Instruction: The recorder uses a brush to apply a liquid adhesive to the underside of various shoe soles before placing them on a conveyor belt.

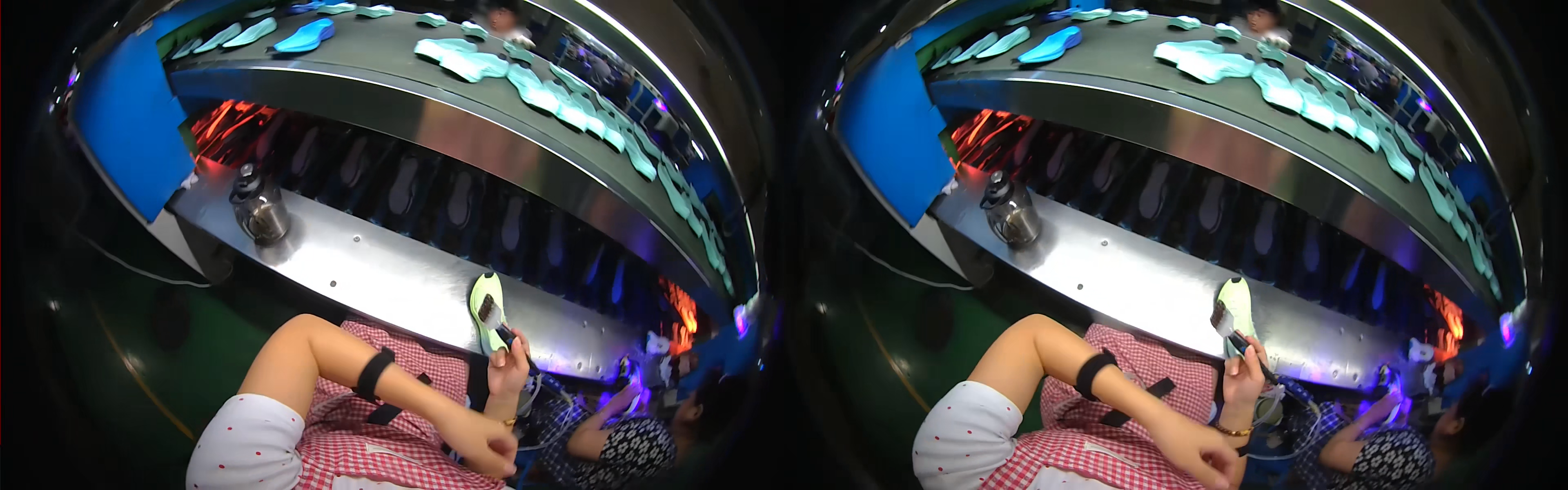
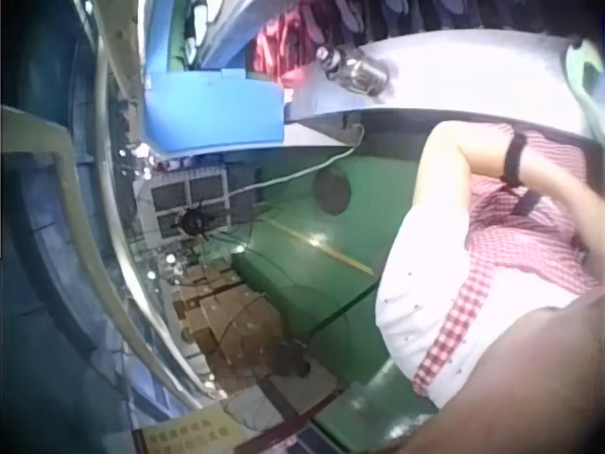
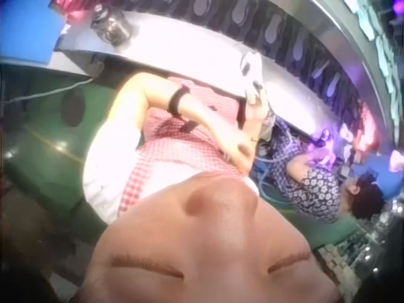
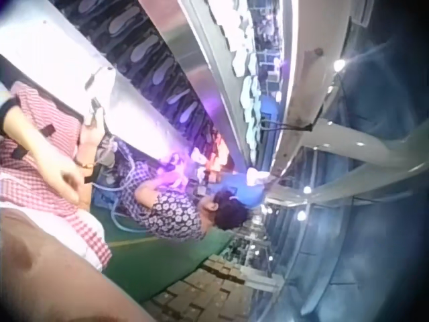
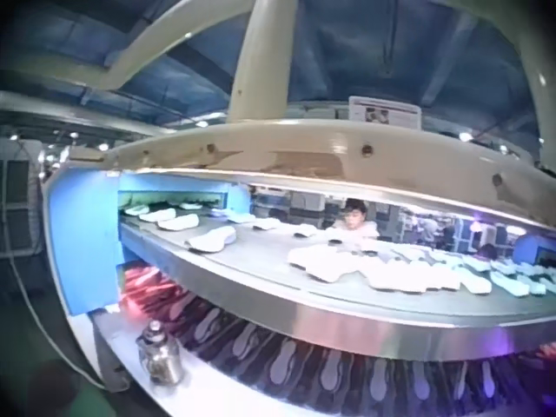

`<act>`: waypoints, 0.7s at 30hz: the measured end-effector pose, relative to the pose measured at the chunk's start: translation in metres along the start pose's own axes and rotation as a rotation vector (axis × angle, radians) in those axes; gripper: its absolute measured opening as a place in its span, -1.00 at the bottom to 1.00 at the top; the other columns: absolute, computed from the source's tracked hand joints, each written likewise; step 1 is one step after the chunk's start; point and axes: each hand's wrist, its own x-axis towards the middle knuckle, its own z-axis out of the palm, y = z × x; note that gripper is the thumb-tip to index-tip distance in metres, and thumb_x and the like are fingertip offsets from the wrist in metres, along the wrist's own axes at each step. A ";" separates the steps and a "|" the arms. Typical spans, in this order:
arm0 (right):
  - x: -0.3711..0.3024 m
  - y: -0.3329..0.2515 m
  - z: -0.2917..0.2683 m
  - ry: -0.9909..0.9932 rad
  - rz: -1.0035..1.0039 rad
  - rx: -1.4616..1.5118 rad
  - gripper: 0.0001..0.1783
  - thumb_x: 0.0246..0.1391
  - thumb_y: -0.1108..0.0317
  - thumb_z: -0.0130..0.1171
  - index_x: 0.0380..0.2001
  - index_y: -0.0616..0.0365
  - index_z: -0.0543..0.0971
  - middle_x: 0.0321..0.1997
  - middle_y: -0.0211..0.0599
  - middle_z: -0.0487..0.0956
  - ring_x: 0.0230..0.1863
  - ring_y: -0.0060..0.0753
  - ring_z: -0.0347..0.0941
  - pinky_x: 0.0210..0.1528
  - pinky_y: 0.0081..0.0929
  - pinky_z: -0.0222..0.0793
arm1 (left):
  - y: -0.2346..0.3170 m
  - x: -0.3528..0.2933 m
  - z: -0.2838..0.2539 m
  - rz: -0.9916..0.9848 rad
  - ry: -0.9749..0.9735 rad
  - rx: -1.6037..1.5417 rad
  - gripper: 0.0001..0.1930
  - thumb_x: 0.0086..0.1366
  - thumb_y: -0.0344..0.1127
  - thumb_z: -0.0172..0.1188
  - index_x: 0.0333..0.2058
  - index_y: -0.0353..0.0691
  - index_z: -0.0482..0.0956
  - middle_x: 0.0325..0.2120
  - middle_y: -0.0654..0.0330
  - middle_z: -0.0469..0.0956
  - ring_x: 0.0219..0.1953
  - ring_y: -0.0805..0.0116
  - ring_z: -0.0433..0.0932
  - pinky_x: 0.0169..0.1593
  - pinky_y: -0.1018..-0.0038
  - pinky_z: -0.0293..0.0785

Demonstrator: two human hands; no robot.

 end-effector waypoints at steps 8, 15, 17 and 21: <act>-0.008 -0.004 -0.029 0.113 -0.046 0.030 -0.75 0.11 0.35 -0.08 -0.13 0.12 0.37 -0.44 -0.40 0.46 -0.72 -0.67 0.12 -0.67 -0.72 0.06 | 0.003 0.025 0.007 -0.088 -0.159 0.075 -0.58 0.20 0.05 0.00 -0.37 -0.28 0.46 -0.60 0.32 0.39 -0.53 0.56 0.33 -0.46 0.60 0.27; -0.007 0.003 -0.033 0.059 -0.002 0.048 -0.75 0.12 0.37 -0.11 -0.13 0.22 0.31 -0.26 -0.24 0.48 -0.73 -0.66 0.16 -0.68 -0.72 0.12 | 0.068 0.047 0.028 0.021 -0.362 -0.001 -0.52 0.25 0.04 -0.08 -0.58 -0.31 0.45 -0.71 0.30 0.34 -0.71 0.53 0.30 -0.66 0.62 0.29; 0.000 0.009 -0.039 0.034 0.042 0.025 -0.75 0.12 0.36 -0.11 -0.13 0.20 0.31 -0.38 -0.31 0.46 -0.73 -0.65 0.15 -0.67 -0.70 0.12 | 0.081 0.064 0.044 0.266 -0.461 -0.035 -0.57 0.22 -0.06 -0.01 -0.52 -0.41 0.45 -0.69 0.23 0.39 -0.64 0.51 0.31 -0.59 0.54 0.29; 0.008 0.012 0.000 0.011 0.096 0.024 -0.75 0.11 0.33 -0.05 -0.14 0.15 0.35 -0.44 -0.40 0.43 -0.73 -0.64 0.15 -0.67 -0.68 0.15 | 0.092 0.080 0.053 0.611 -0.608 -0.061 -0.65 0.14 -0.15 0.08 -0.44 -0.43 0.48 -0.61 0.17 0.46 -0.51 0.44 0.35 -0.47 0.43 0.31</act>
